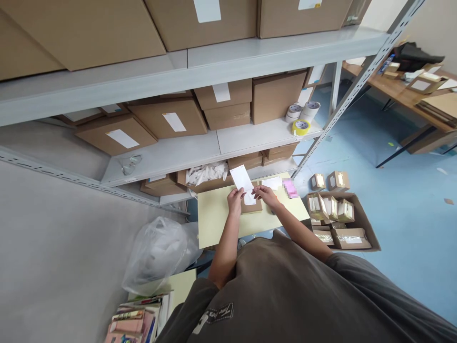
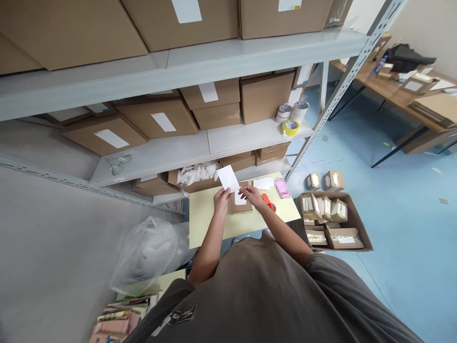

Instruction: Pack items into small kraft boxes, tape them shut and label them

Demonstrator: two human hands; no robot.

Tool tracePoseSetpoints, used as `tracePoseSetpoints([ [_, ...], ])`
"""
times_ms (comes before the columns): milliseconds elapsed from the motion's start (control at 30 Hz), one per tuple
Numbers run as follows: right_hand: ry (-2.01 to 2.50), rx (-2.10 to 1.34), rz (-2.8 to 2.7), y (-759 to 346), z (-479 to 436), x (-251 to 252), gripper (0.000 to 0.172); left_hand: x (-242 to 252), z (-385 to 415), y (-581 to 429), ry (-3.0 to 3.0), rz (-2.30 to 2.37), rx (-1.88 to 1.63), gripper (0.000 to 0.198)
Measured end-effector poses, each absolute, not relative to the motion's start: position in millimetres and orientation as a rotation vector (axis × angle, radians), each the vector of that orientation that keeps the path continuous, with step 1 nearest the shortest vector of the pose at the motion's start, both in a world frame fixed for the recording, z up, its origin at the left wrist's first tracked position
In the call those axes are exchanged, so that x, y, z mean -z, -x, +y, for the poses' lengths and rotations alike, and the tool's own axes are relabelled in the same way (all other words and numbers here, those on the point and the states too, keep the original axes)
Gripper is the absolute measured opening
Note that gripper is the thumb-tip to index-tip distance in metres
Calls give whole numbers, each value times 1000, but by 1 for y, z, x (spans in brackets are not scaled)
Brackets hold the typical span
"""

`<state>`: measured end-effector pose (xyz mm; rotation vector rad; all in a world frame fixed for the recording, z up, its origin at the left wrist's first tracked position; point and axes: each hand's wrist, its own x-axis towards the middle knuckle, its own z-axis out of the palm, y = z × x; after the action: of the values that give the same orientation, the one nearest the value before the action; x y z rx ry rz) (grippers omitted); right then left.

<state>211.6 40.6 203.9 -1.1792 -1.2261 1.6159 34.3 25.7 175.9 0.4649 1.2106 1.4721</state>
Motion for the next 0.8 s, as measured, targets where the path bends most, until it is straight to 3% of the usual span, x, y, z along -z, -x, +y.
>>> tracePoseSetpoints([
  [233, 1121, -1612, -1247, -223, 47, -201, 28, -177, 25, -49, -455, 1244, -1463, 36],
  [367, 1063, -1595, -1275, -234, 50, -200, 26, -181, 24, -58, -483, 1427, -1585, 58],
  [567, 1000, -1530, -1445, -256, 51, -200, 29, -191, 24, -84, -890, 1273, -1254, 33],
  [800, 1019, -1542, -1424, -293, 46, -196, 24, -174, 26, -105, -758, 1335, -1283, 26],
])
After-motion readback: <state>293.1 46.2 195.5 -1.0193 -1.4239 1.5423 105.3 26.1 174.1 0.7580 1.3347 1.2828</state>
